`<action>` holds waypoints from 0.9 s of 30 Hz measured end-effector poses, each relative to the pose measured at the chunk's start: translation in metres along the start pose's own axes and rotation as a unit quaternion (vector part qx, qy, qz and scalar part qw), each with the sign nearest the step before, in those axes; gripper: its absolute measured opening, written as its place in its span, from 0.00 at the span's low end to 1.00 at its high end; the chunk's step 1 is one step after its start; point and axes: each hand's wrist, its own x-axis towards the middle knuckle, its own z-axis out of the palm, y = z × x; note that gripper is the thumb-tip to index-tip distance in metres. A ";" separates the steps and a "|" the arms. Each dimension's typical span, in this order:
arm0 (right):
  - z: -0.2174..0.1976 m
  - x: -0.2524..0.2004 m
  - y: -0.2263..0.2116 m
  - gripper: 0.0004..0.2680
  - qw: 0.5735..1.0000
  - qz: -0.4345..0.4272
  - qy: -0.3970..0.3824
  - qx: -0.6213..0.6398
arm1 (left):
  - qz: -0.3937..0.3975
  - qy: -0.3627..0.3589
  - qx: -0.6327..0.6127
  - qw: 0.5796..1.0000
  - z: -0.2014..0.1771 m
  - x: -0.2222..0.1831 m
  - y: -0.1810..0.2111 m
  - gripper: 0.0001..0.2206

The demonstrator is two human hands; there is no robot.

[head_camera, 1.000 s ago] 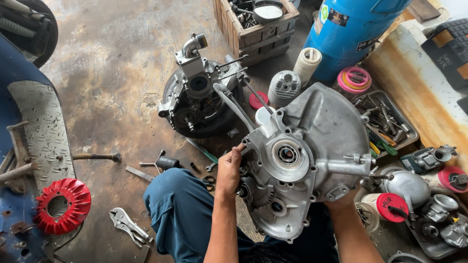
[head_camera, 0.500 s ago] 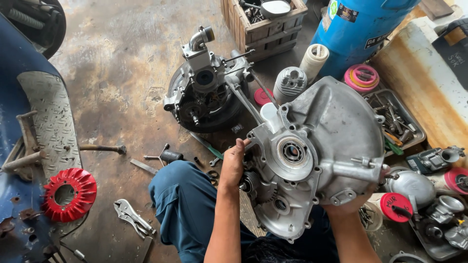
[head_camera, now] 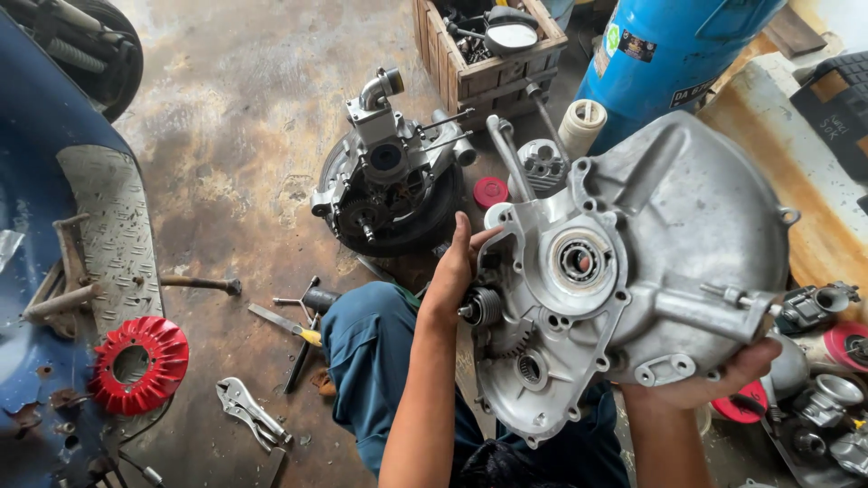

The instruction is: Assembling components of a motorcycle engine including bolts and internal parts.

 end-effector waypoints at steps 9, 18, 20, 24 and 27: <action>-0.036 0.013 0.022 0.21 0.992 -0.007 -0.108 0.067 | 0.411 0.005 0.301 0.861 0.048 -0.098 0.048 0.28; -0.032 -0.052 0.049 0.25 0.966 0.127 -0.190 0.117 | 0.438 0.004 0.487 0.756 0.091 -0.131 0.010 0.64; -0.013 -0.064 0.044 0.26 0.958 0.156 -0.206 0.124 | 0.436 0.001 0.464 0.771 0.087 -0.132 0.013 0.65; 0.049 -0.075 0.032 0.28 0.936 0.214 -0.243 0.140 | 0.406 0.001 0.424 0.809 0.074 -0.132 0.014 0.65; 0.086 -0.091 0.013 0.32 0.928 0.187 -0.306 0.103 | 0.419 0.003 0.408 0.812 0.064 -0.130 0.005 0.62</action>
